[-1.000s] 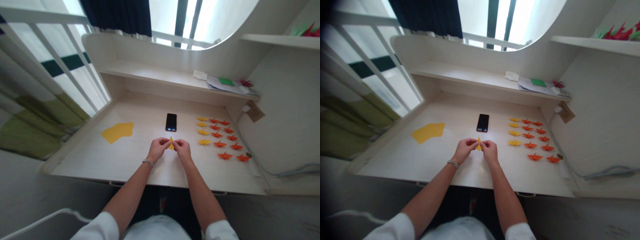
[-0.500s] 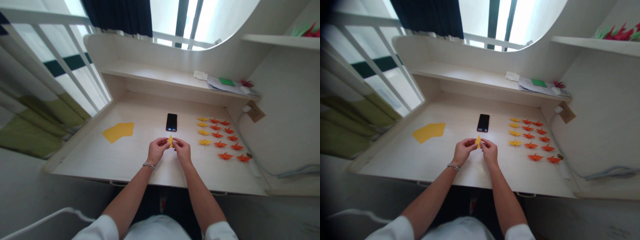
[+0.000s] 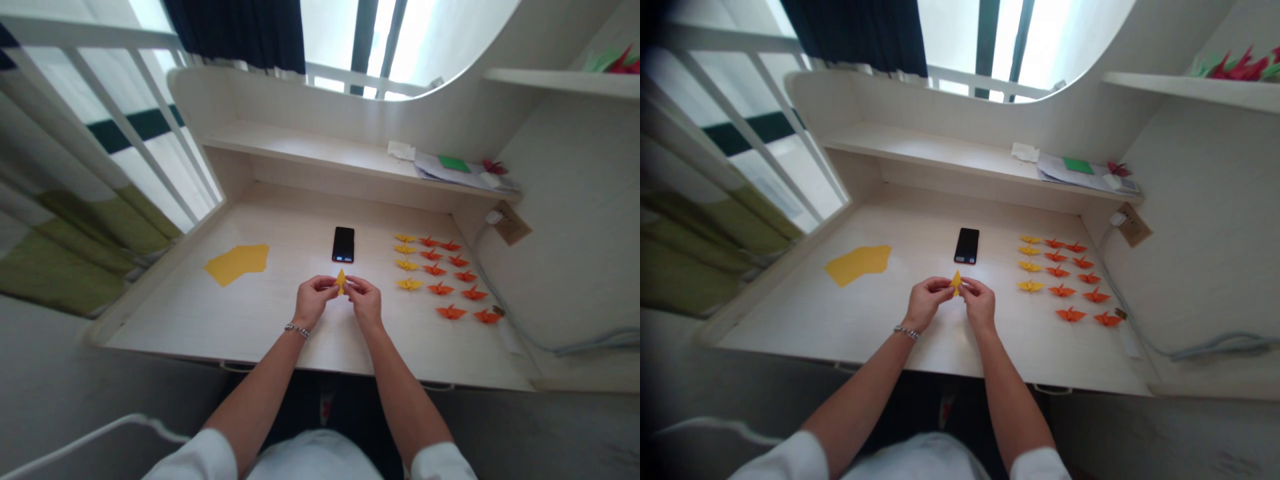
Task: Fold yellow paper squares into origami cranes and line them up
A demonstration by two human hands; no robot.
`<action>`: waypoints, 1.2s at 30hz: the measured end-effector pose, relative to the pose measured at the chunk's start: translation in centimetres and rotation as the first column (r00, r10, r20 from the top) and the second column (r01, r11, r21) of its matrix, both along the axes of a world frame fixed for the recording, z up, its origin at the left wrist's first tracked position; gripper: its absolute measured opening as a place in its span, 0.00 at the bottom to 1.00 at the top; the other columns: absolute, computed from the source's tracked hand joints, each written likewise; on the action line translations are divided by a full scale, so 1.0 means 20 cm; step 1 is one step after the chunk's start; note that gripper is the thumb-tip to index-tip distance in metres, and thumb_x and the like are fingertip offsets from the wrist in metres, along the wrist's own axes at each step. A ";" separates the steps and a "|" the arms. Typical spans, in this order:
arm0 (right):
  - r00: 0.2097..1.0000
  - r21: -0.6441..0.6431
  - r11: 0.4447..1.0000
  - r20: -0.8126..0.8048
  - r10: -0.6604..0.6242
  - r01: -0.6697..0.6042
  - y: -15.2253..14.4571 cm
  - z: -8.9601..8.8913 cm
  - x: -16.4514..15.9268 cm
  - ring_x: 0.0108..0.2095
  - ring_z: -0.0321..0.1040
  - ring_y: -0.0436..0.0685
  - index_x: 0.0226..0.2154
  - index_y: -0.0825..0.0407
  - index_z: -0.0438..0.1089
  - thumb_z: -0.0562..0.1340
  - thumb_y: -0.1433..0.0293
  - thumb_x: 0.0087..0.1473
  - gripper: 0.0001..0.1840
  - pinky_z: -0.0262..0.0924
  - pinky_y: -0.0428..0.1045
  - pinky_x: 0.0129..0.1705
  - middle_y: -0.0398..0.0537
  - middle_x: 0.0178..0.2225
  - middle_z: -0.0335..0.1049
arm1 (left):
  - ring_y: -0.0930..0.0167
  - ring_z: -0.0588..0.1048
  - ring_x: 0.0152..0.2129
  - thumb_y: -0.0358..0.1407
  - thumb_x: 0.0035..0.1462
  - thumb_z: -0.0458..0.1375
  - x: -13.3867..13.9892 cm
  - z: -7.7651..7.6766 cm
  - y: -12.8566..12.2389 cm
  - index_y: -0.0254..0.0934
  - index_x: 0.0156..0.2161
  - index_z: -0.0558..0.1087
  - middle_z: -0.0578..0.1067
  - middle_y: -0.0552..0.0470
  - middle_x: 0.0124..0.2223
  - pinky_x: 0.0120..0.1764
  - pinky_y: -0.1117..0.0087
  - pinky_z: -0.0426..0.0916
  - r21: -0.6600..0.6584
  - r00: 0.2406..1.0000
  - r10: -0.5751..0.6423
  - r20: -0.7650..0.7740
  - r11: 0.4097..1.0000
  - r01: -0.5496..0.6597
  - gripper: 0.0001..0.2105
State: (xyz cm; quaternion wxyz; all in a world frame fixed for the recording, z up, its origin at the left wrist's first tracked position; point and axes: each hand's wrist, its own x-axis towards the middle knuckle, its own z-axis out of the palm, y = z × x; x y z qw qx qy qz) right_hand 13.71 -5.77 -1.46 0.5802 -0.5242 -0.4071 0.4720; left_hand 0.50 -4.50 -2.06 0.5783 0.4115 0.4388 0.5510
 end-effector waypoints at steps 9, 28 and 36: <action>0.983 -0.066 0.993 -0.166 0.082 -0.094 0.01 0.00 0.02 0.27 0.71 0.53 0.25 0.54 0.74 0.67 0.67 0.38 0.08 0.67 0.48 0.30 0.46 0.25 0.74 | 0.68 0.76 0.28 0.29 0.38 0.66 -0.04 0.03 0.01 0.33 0.29 0.78 0.79 0.49 0.29 0.37 0.66 0.72 0.014 0.989 -0.044 -0.138 0.999 0.047 0.08; 0.996 -0.086 0.994 -0.061 0.069 -0.074 0.02 -0.05 0.01 0.23 0.69 0.53 0.25 0.52 0.66 0.70 0.65 0.35 0.15 0.67 0.49 0.27 0.40 0.21 0.69 | 0.68 0.77 0.23 0.34 0.35 0.71 -0.03 -0.02 0.01 0.32 0.34 0.69 0.76 0.50 0.26 0.30 0.65 0.75 -0.082 0.996 -0.056 -0.072 0.995 0.050 0.20; 0.993 0.027 0.999 0.112 -0.046 0.043 0.01 -0.07 0.00 0.20 0.62 0.50 0.23 0.51 0.62 0.67 0.65 0.38 0.13 0.61 0.46 0.22 0.37 0.18 0.62 | 0.69 0.77 0.24 0.36 0.35 0.71 0.00 -0.02 0.00 0.33 0.36 0.68 0.77 0.51 0.26 0.31 0.66 0.74 -0.082 0.996 -0.035 -0.077 0.996 0.029 0.22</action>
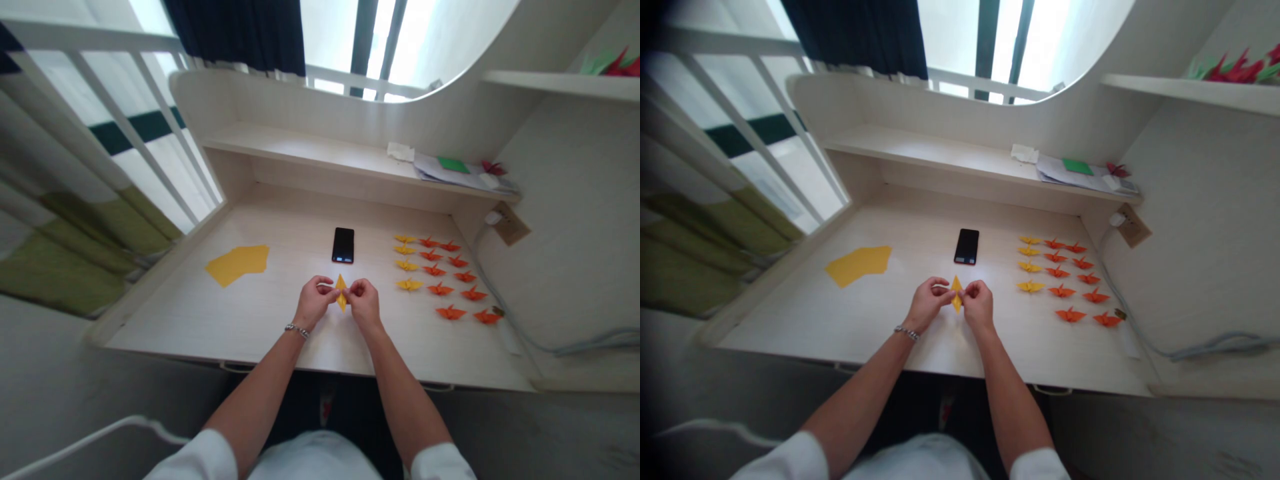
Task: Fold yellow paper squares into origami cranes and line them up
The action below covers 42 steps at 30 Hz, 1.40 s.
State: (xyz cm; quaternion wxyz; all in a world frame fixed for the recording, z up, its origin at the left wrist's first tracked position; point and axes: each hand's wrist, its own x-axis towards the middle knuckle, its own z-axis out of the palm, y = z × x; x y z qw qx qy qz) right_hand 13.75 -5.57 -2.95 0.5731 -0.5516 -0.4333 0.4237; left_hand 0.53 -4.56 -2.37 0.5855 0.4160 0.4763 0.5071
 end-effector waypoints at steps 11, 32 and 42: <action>0.971 -0.047 0.986 -0.189 0.146 -0.158 -0.02 0.01 -0.01 0.25 0.71 0.55 0.33 0.51 0.67 0.69 0.61 0.38 0.20 0.66 0.50 0.29 0.43 0.24 0.72 | 0.68 0.77 0.23 0.38 0.35 0.71 0.00 0.00 0.00 0.33 0.37 0.68 0.77 0.51 0.26 0.29 0.67 0.73 0.015 1.000 0.021 -0.001 1.000 -0.021 0.23; 0.969 -0.091 0.981 -0.196 0.153 -0.173 -0.01 -0.02 0.00 0.27 0.72 0.54 0.33 0.54 0.76 0.67 0.60 0.42 0.17 0.67 0.49 0.31 0.47 0.28 0.76 | 0.68 0.76 0.31 0.38 0.43 0.66 -0.01 -0.01 -0.04 0.35 0.37 0.77 0.78 0.46 0.35 0.37 0.67 0.71 0.218 0.972 0.120 -0.203 0.973 -0.075 0.14; 0.974 -0.028 0.996 -0.212 0.078 -0.085 -0.04 0.04 -0.01 0.31 0.73 0.56 0.43 0.53 0.72 0.69 0.63 0.40 0.25 0.69 0.51 0.32 0.49 0.32 0.77 | 0.67 0.78 0.31 0.40 0.41 0.68 0.01 0.03 -0.06 0.32 0.38 0.74 0.79 0.46 0.34 0.35 0.64 0.74 0.087 0.999 0.047 0.022 0.995 -0.048 0.19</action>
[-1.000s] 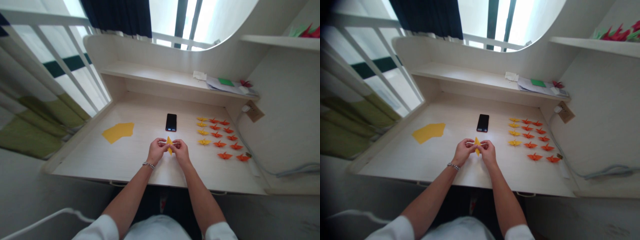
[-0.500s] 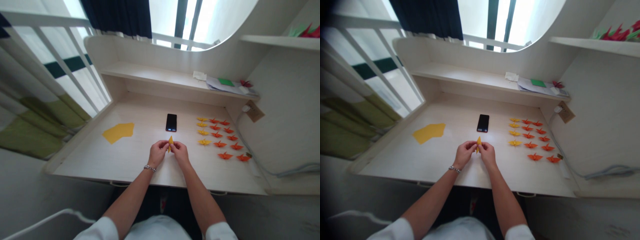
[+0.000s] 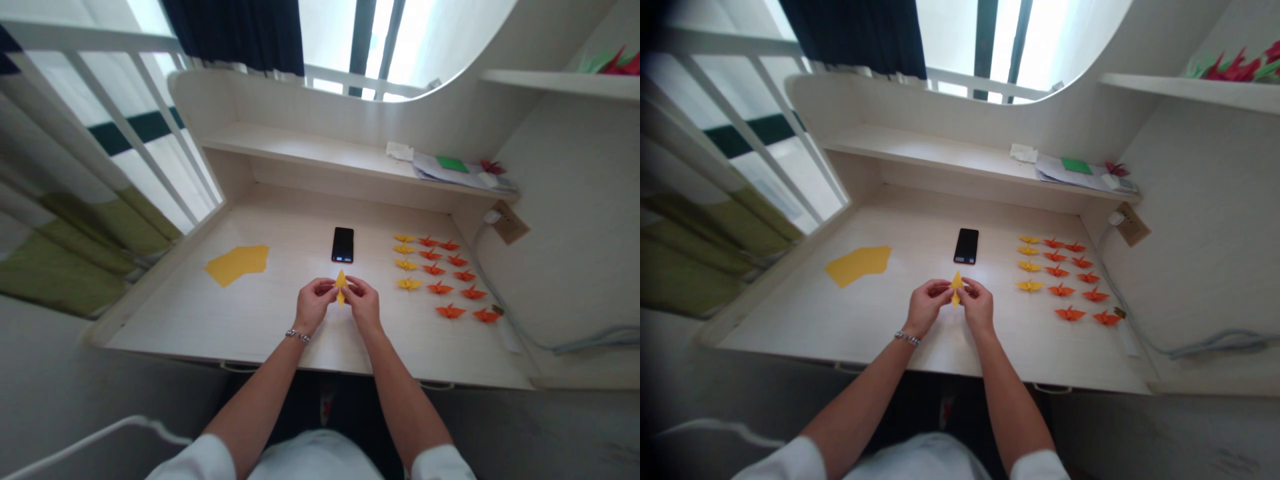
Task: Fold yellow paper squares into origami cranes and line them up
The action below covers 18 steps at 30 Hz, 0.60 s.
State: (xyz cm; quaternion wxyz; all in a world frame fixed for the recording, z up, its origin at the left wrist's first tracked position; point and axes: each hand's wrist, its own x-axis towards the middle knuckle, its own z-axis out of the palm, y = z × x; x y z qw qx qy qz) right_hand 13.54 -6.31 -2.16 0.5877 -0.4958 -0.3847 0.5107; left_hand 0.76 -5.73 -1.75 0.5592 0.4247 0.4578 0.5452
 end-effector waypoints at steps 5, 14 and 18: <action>0.999 0.009 0.999 0.020 -0.040 0.040 -0.01 0.02 -0.01 0.30 0.73 0.56 0.41 0.54 0.73 0.69 0.62 0.40 0.23 0.68 0.50 0.30 0.51 0.32 0.77 | 0.67 0.77 0.31 0.40 0.41 0.68 0.00 0.01 0.00 0.31 0.38 0.75 0.78 0.45 0.34 0.34 0.65 0.74 -0.016 1.000 0.004 0.008 1.000 -0.004 0.19; 0.998 0.006 0.998 0.035 -0.056 0.056 0.00 0.00 0.01 0.26 0.70 0.54 0.29 0.53 0.70 0.70 0.62 0.37 0.16 0.67 0.48 0.27 0.45 0.26 0.73 | 0.69 0.76 0.27 0.37 0.38 0.69 -0.01 0.01 0.01 0.32 0.31 0.74 0.77 0.49 0.30 0.32 0.67 0.74 -0.018 1.000 -0.017 -0.010 1.000 0.017 0.14; 0.999 -0.006 1.000 -0.037 0.017 -0.017 0.01 -0.01 0.01 0.26 0.69 0.53 0.27 0.52 0.69 0.70 0.64 0.36 0.14 0.68 0.49 0.29 0.42 0.25 0.71 | 0.69 0.77 0.29 0.36 0.39 0.69 -0.02 0.00 0.01 0.33 0.35 0.73 0.77 0.49 0.32 0.32 0.67 0.74 0.003 0.999 -0.039 0.031 0.999 0.039 0.16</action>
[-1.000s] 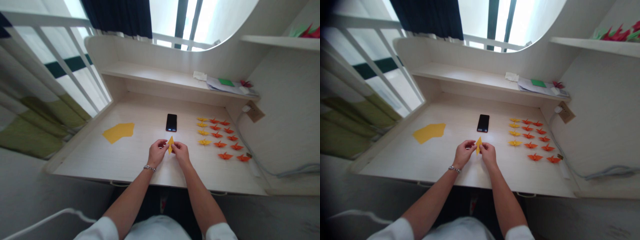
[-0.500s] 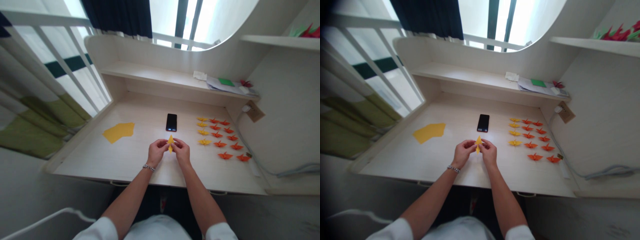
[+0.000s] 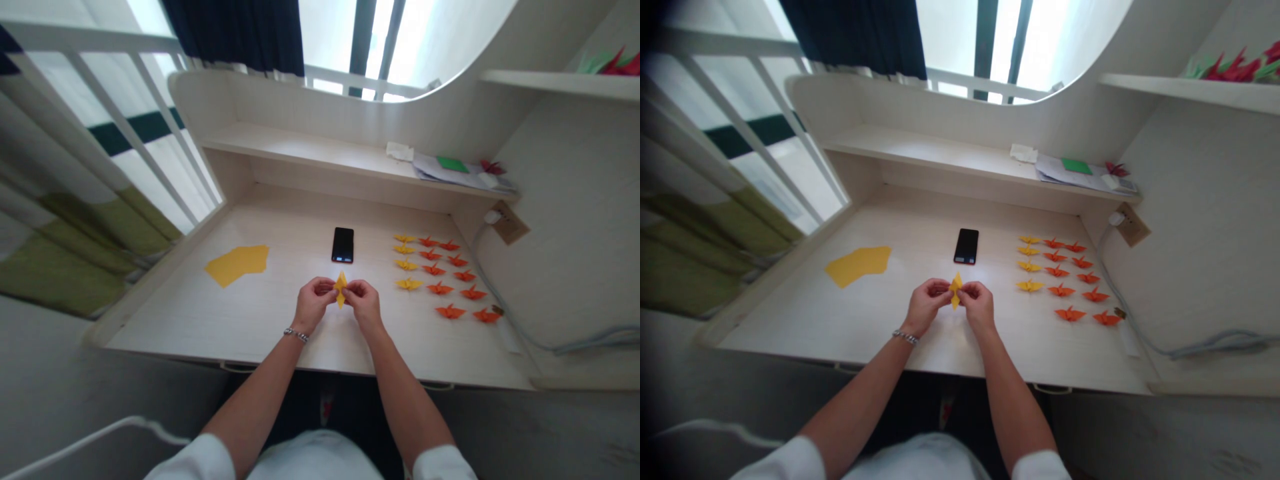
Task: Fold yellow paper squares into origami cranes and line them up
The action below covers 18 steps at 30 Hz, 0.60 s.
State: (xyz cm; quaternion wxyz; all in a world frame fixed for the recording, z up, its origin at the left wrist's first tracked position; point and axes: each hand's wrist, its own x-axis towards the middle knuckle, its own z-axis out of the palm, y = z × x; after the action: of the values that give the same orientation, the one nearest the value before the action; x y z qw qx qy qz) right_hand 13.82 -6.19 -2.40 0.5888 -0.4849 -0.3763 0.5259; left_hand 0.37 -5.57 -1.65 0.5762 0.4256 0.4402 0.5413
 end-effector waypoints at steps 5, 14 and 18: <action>0.997 -0.004 0.999 -0.068 0.048 -0.048 -0.01 0.01 0.01 0.27 0.70 0.52 0.27 0.52 0.69 0.70 0.67 0.36 0.14 0.69 0.50 0.32 0.41 0.25 0.71 | 0.68 0.77 0.30 0.35 0.39 0.69 -0.01 -0.01 0.01 0.33 0.36 0.75 0.78 0.48 0.32 0.33 0.66 0.74 -0.012 1.000 -0.027 0.012 1.000 0.027 0.16; 0.976 -0.087 0.986 -0.177 0.127 -0.144 -0.01 0.07 0.03 0.28 0.72 0.55 0.26 0.54 0.72 0.67 0.68 0.38 0.09 0.68 0.51 0.35 0.45 0.26 0.74 | 0.64 0.77 0.32 0.34 0.41 0.67 -0.05 0.03 0.02 0.34 0.31 0.79 0.80 0.45 0.33 0.39 0.63 0.72 0.052 0.974 -0.052 -0.222 0.997 0.065 0.09; 0.981 -0.161 0.977 -0.160 0.113 -0.138 -0.01 0.08 0.04 0.26 0.72 0.54 0.25 0.55 0.73 0.67 0.65 0.40 0.10 0.68 0.51 0.33 0.47 0.25 0.75 | 0.65 0.77 0.34 0.32 0.42 0.65 -0.04 0.05 0.00 0.36 0.31 0.80 0.80 0.46 0.35 0.42 0.64 0.71 0.122 0.956 -0.051 -0.288 0.988 0.090 0.07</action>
State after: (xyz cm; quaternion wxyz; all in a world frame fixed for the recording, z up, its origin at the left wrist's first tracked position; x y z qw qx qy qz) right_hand 14.52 -6.41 -0.73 0.5372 -0.4679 -0.3144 0.6274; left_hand -0.52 -5.51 -0.66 0.4960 0.5521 0.4656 0.4821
